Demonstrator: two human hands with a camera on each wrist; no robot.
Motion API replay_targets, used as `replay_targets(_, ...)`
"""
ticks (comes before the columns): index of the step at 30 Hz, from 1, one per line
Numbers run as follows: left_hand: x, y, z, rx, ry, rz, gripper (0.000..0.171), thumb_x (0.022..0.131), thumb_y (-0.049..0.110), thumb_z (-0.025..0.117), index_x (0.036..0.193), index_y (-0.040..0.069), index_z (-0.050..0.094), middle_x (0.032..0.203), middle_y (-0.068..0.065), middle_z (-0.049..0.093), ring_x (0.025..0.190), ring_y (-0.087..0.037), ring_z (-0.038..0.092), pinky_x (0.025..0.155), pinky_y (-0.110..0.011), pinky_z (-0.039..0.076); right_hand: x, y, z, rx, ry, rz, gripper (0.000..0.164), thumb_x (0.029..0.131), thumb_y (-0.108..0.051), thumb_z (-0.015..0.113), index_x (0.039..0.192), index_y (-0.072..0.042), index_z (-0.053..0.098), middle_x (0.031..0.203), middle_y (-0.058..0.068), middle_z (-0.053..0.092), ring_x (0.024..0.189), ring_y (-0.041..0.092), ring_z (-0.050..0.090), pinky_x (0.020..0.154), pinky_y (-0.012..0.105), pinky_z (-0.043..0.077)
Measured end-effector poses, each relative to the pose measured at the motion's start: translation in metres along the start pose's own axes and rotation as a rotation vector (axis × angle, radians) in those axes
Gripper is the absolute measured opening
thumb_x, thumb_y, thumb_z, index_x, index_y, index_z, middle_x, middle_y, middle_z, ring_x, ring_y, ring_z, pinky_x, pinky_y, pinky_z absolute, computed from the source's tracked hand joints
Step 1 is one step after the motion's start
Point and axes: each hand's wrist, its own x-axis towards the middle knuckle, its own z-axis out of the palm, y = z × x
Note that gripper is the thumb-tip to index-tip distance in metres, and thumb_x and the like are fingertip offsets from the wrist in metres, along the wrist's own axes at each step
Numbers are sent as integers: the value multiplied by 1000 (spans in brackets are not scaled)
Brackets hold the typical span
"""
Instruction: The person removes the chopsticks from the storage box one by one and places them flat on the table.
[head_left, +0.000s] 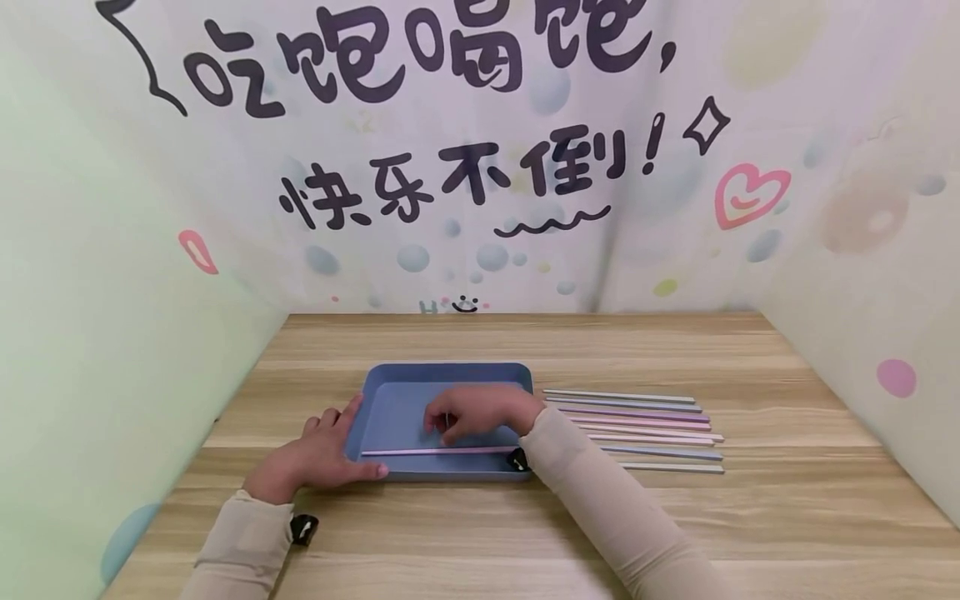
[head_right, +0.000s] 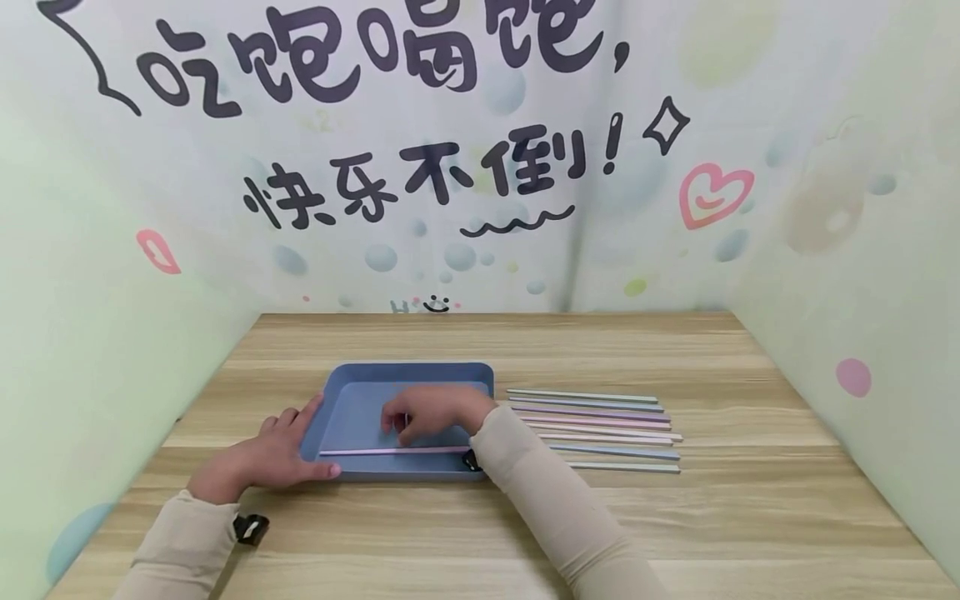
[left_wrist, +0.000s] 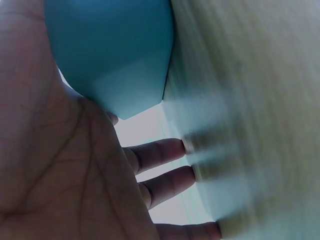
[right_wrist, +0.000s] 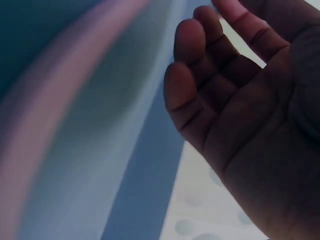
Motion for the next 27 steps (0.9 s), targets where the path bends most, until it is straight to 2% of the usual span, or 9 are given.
replay_targets(6, 0, 0, 1, 6, 0, -1, 124, 75, 65, 75, 156, -3, 10, 134, -33, 39, 116, -50, 37, 93, -59, 40, 7, 6, 10, -15, -5, -11, 12, 91, -11, 72, 103, -14, 67, 82, -7, 56, 77, 7, 52, 71, 20, 43)
replay_targets(11, 1, -1, 1, 1, -7, -10, 126, 75, 68, 74, 157, -1, 9, 136, -33, 38, 117, -49, 37, 94, -58, 41, 9, 5, 12, -18, -8, -12, 12, 91, -10, 72, 102, -13, 67, 80, -7, 55, 76, 6, 51, 71, 20, 42)
replay_targets(18, 2, 0, -2, 14, 16, 24, 124, 77, 64, 75, 156, -4, 9, 134, -36, 38, 114, -52, 38, 91, -60, 41, 10, 6, 13, -33, -14, -1, 13, 90, -5, 72, 100, -12, 66, 80, -7, 53, 76, 6, 50, 72, 19, 41)
replay_targets(27, 1, 2, -1, -3, 2, 13, 123, 77, 64, 75, 156, -3, 9, 135, -35, 37, 116, -52, 37, 92, -60, 41, 13, 4, 16, -55, -42, -5, 14, 89, -5, 72, 99, -12, 66, 79, -7, 54, 74, 6, 50, 68, 19, 41)
